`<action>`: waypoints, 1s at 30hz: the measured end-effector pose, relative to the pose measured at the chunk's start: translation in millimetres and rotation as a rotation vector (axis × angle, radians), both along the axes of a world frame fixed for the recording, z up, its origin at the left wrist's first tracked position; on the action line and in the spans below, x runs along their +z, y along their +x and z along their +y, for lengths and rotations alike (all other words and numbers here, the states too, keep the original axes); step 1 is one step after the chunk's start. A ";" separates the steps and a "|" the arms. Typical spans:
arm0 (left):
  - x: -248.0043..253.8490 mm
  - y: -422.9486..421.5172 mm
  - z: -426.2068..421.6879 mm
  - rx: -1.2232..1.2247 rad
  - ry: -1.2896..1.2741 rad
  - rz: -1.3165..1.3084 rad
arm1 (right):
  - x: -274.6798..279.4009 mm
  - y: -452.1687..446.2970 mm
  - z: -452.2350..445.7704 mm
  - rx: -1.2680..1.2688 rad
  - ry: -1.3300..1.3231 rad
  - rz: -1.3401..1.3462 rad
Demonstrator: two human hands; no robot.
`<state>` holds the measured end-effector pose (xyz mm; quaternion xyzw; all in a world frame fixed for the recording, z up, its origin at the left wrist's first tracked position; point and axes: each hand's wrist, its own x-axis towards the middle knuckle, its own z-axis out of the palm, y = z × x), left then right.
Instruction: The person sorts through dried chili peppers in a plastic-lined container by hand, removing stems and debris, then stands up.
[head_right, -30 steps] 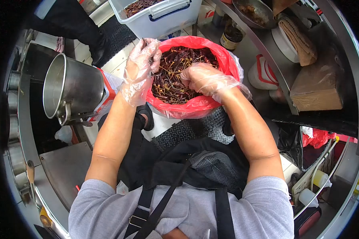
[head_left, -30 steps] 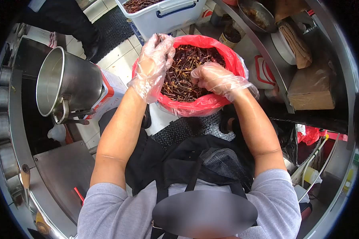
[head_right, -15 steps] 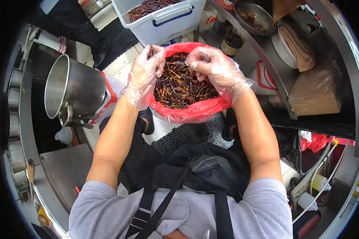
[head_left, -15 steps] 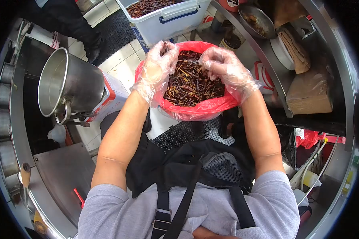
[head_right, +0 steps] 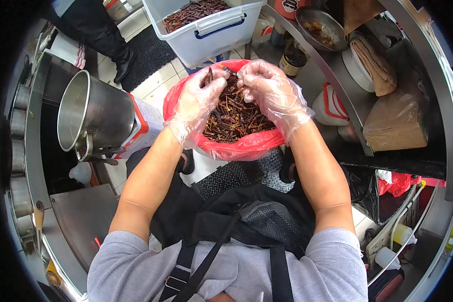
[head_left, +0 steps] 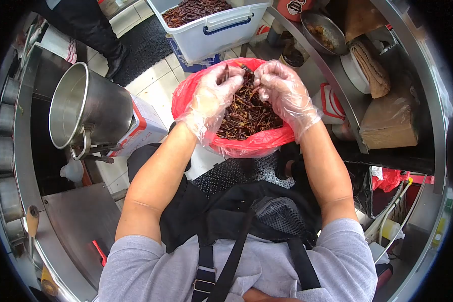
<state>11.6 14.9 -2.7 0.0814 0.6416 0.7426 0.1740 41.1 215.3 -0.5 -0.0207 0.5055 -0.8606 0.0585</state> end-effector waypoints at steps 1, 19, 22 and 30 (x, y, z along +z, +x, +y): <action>1.2 3.0 2.3 -0.011 0.030 -0.001 | -2.2 0.5 -2.5 0.011 0.026 -0.021; -2.5 4.3 3.3 -0.093 0.158 0.039 | -13.9 7.7 -19.9 0.095 0.064 -0.058; -7.8 1.0 0.5 -0.062 0.074 -0.009 | -7.8 11.6 -26.0 0.135 0.178 -0.068; -25.8 -12.6 -10.2 -0.124 -0.225 0.247 | -5.6 10.1 -18.7 0.057 0.510 0.040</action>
